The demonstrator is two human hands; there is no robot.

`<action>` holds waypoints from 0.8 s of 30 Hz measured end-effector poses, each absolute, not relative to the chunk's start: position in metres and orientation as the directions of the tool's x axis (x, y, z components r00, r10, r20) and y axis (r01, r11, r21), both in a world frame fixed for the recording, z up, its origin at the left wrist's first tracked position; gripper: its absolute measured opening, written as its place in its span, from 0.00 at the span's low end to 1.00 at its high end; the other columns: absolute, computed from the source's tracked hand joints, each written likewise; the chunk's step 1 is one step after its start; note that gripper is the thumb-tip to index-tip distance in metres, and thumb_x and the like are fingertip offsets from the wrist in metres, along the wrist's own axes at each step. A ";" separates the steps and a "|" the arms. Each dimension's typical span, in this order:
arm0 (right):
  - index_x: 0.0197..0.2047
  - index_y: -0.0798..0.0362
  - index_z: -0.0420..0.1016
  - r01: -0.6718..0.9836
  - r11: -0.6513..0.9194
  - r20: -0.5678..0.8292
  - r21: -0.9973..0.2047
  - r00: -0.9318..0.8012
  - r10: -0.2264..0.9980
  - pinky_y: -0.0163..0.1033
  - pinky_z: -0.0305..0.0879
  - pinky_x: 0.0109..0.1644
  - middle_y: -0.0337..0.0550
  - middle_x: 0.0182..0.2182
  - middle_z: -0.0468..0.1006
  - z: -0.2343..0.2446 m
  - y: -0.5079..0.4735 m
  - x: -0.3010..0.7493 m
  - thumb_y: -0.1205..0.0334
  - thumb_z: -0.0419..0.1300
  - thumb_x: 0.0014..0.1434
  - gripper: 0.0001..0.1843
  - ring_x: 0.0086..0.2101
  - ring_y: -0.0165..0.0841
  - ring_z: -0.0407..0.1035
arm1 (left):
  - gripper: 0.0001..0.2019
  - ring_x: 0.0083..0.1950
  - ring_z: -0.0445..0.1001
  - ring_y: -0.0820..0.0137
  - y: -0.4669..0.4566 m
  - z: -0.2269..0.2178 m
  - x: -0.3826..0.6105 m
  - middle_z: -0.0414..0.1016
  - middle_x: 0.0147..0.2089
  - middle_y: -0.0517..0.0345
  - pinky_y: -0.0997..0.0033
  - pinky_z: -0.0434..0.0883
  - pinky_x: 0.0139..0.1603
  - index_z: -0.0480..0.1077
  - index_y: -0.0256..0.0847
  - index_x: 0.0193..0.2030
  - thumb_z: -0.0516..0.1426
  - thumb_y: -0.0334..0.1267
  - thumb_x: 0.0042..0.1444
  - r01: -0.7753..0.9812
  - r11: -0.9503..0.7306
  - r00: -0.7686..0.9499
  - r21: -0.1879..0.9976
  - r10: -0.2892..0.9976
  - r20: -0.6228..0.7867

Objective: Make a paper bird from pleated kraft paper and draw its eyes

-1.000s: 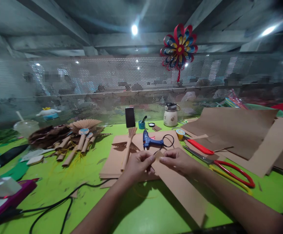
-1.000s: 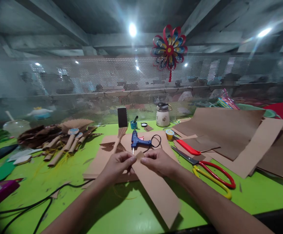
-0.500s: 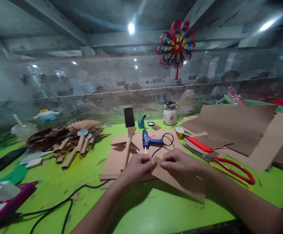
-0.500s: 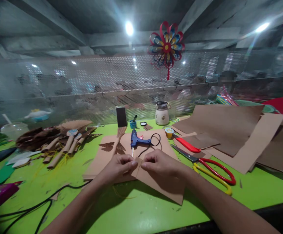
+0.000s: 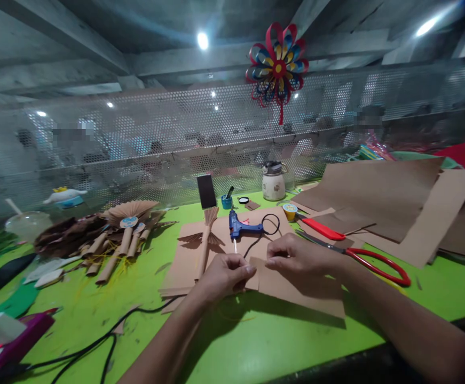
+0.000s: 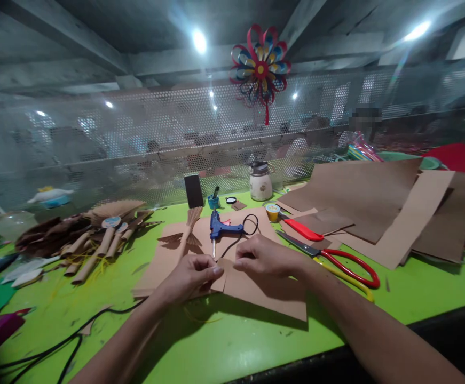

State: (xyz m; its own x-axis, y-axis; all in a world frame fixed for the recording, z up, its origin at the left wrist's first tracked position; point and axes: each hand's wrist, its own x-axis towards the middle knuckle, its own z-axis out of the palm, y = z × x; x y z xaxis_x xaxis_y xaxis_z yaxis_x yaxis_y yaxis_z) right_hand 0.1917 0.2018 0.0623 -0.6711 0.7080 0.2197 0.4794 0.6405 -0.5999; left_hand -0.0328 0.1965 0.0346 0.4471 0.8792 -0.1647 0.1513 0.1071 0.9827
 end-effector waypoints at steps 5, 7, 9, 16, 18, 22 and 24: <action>0.27 0.56 0.73 0.489 0.660 0.185 -0.571 -0.706 0.683 0.31 0.53 0.28 0.37 0.22 0.69 0.063 0.202 0.192 0.62 0.56 0.60 0.11 0.25 0.27 0.60 | 0.20 0.17 0.55 0.80 0.192 0.043 -0.035 0.66 0.17 0.64 0.76 0.50 0.21 0.66 0.37 0.21 0.66 0.51 0.42 0.225 0.126 0.535 0.966 0.813 -0.230; 0.28 0.56 0.73 0.488 0.664 0.133 -0.566 -0.741 0.658 0.31 0.54 0.28 0.37 0.23 0.70 0.064 0.206 0.192 0.63 0.56 0.60 0.10 0.25 0.26 0.61 | 0.19 0.19 0.57 0.79 0.191 0.044 -0.036 0.67 0.18 0.62 0.76 0.50 0.22 0.67 0.37 0.22 0.65 0.51 0.44 0.271 0.082 0.565 0.959 0.793 -0.228; 0.29 0.57 0.74 0.503 0.668 0.081 -0.549 -0.763 0.641 0.31 0.54 0.28 0.37 0.23 0.71 0.069 0.210 0.190 0.64 0.57 0.59 0.09 0.25 0.26 0.62 | 0.19 0.19 0.57 0.79 0.191 0.044 -0.035 0.67 0.18 0.61 0.75 0.50 0.22 0.67 0.36 0.22 0.65 0.51 0.45 0.300 0.048 0.566 0.953 0.795 -0.218; 0.30 0.55 0.76 0.586 0.735 0.306 -0.342 -0.670 0.677 0.34 0.58 0.31 0.41 0.27 0.75 0.117 0.210 0.184 0.67 0.57 0.58 0.08 0.27 0.29 0.65 | 0.18 0.18 0.61 0.79 0.194 0.035 -0.031 0.70 0.18 0.58 0.78 0.53 0.22 0.69 0.35 0.22 0.68 0.47 0.40 0.064 0.136 0.447 0.989 0.882 -0.150; 0.32 0.55 0.76 0.620 0.707 0.549 -0.341 -0.479 0.685 0.35 0.61 0.34 0.43 0.29 0.76 0.129 0.205 0.197 0.63 0.56 0.60 0.09 0.30 0.31 0.67 | 0.17 0.20 0.63 0.79 0.196 0.035 -0.031 0.72 0.19 0.57 0.79 0.56 0.22 0.70 0.34 0.23 0.68 0.46 0.41 -0.032 0.112 0.387 0.993 0.917 -0.091; 0.34 0.55 0.76 0.742 0.520 0.728 -0.423 -0.063 0.682 0.39 0.63 0.39 0.46 0.33 0.77 0.115 0.190 0.252 0.57 0.55 0.60 0.12 0.34 0.35 0.69 | 0.18 0.24 0.68 0.77 0.203 0.037 -0.036 0.73 0.23 0.58 0.80 0.60 0.24 0.72 0.34 0.26 0.70 0.46 0.38 -0.181 0.043 0.290 0.983 0.957 0.012; 0.33 0.55 0.76 0.822 0.350 0.635 -0.449 0.018 0.772 0.40 0.64 0.36 0.46 0.30 0.78 0.089 0.178 0.283 0.55 0.53 0.59 0.15 0.31 0.37 0.70 | 0.18 0.27 0.71 0.75 0.205 0.040 -0.037 0.73 0.24 0.58 0.79 0.63 0.25 0.72 0.34 0.26 0.71 0.43 0.34 -0.252 0.013 0.248 0.968 0.967 0.052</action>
State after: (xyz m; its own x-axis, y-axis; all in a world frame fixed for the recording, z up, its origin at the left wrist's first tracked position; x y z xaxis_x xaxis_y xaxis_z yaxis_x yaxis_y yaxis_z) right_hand 0.2830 0.1776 0.0887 0.0178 0.7724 0.6349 0.8218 0.3504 -0.4493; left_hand -0.0374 0.2049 0.0398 0.2482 0.9673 0.0519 -0.2525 0.0129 0.9675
